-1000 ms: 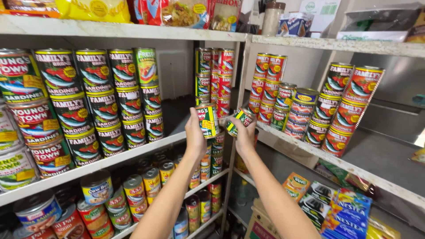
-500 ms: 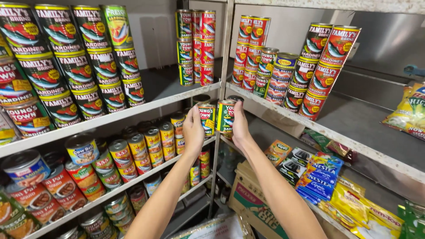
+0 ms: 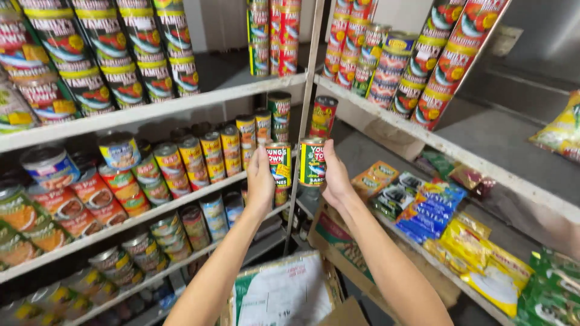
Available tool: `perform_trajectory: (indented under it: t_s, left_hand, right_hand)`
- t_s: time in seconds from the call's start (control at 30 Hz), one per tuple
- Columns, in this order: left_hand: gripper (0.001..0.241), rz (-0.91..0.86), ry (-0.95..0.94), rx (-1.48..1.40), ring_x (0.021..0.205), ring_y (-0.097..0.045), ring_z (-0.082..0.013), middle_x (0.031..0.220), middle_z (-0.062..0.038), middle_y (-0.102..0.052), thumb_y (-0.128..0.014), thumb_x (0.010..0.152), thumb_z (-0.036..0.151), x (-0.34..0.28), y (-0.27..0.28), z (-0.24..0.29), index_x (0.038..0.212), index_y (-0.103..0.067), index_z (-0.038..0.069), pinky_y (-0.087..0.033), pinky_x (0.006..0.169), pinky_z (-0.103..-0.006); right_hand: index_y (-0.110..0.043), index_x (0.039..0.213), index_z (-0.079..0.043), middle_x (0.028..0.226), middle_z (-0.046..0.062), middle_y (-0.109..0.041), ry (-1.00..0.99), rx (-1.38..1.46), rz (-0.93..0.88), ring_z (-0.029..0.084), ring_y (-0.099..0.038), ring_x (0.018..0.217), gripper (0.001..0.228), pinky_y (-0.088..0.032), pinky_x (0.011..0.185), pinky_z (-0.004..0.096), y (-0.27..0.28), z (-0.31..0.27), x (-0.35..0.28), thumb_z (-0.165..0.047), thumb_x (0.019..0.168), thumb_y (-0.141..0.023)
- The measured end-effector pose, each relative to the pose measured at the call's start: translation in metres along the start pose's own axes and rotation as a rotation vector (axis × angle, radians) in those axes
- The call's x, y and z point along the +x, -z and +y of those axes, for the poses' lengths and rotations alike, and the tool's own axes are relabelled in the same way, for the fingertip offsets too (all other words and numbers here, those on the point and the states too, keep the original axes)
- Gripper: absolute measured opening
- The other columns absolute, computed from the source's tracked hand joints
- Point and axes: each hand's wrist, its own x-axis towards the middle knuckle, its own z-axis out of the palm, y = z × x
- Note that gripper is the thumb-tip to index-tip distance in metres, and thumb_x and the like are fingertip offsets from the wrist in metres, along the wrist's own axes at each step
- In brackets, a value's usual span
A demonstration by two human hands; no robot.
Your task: Organizing and stocking canned goods on grocery store shelves.
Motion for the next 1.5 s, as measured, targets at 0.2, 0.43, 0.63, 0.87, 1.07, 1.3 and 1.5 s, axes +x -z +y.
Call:
perform_trajectory:
  t_s: [0.2, 0.43, 0.63, 0.87, 1.07, 1.3, 1.5]
  left_hand:
    - [0.047, 0.021, 0.141, 0.005, 0.092, -0.063, -0.0080, 0.105, -0.002, -0.071, -0.042, 0.108, 0.040, -0.060, 0.022, 0.004, 0.126, -0.064, 0.002, -0.052, 0.083, -0.0273]
    - [0.047, -0.082, 0.234, -0.032, 0.088, -0.067, -0.0064, 0.104, -0.002, -0.073, -0.042, 0.109, 0.041, -0.154, 0.067, -0.019, 0.125, -0.063, 0.002, -0.054, 0.078, -0.0242]
    - [0.046, -0.169, 0.464, -0.034, 0.079, -0.065, -0.0086, 0.094, -0.002, -0.070, -0.042, 0.106, 0.043, -0.243, 0.066, -0.031, 0.126, -0.063, 0.008, -0.055, 0.069, -0.0260]
    - [0.050, -0.395, 0.588, 0.033, 0.086, -0.065, -0.0069, 0.102, -0.003, -0.070, -0.043, 0.112, 0.045, -0.333, 0.056, -0.136, 0.126, -0.064, 0.001, -0.055, 0.074, -0.0259]
    - [0.048, -0.463, 0.943, 0.056, 0.080, -0.068, -0.0119, 0.100, -0.004, -0.071, -0.068, 0.092, 0.030, -0.411, 0.049, -0.195, 0.133, -0.059, 0.008, -0.057, 0.066, -0.0310]
    - [0.064, -0.539, 1.009, 0.284, 0.090, -0.070, -0.0133, 0.103, -0.007, -0.076, -0.090, 0.076, 0.029, -0.554, 0.098, -0.358, 0.127, -0.064, 0.003, -0.059, 0.076, -0.0298]
    - [0.071, -0.695, 0.661, 0.667, 0.108, -0.060, -0.0305, 0.107, -0.013, -0.073, -0.095, 0.061, 0.023, -0.613, 0.101, -0.442, 0.125, -0.067, 0.013, -0.051, 0.092, -0.0414]
  right_hand:
    - [-0.060, 0.128, -0.002, 0.105, 0.013, -0.070, -0.016, 0.089, -0.047, 0.025, -0.072, 0.091, 0.067, -0.063, 0.077, 0.043, 0.007, 0.031, -0.064, -0.061, 0.104, -0.038]
    - [-0.056, 0.132, -0.003, 0.117, 0.014, -0.070, -0.081, 0.194, -0.109, 0.028, -0.071, 0.100, 0.063, -0.062, 0.078, 0.044, 0.024, 0.085, -0.165, -0.057, 0.103, -0.040]
    - [-0.054, 0.132, -0.004, 0.116, 0.018, -0.068, -0.030, 0.130, 0.067, 0.029, -0.071, 0.100, 0.056, -0.061, 0.082, 0.045, 0.059, 0.133, -0.267, -0.053, 0.105, -0.050]
    - [-0.049, 0.133, -0.006, 0.120, 0.019, -0.066, -0.010, 0.153, 0.274, 0.030, -0.070, 0.105, 0.051, -0.060, 0.089, 0.046, 0.123, 0.152, -0.378, -0.046, 0.102, -0.057]
    - [-0.047, 0.142, -0.008, 0.129, 0.011, -0.064, -0.089, -0.087, 0.493, 0.020, -0.064, 0.119, 0.056, -0.051, 0.104, 0.038, 0.206, 0.195, -0.493, -0.034, 0.098, -0.067]
    - [-0.058, 0.134, -0.003, 0.113, 0.001, -0.071, -0.414, -0.359, 0.716, 0.013, -0.065, 0.105, 0.059, -0.052, 0.094, 0.031, 0.334, 0.326, -0.589, -0.005, 0.080, -0.082]
    - [-0.064, 0.130, -0.007, 0.124, 0.003, -0.059, -0.601, -0.742, 0.756, 0.015, -0.064, 0.110, 0.066, -0.053, 0.092, 0.028, 0.408, 0.426, -0.593, -0.006, 0.069, -0.090]
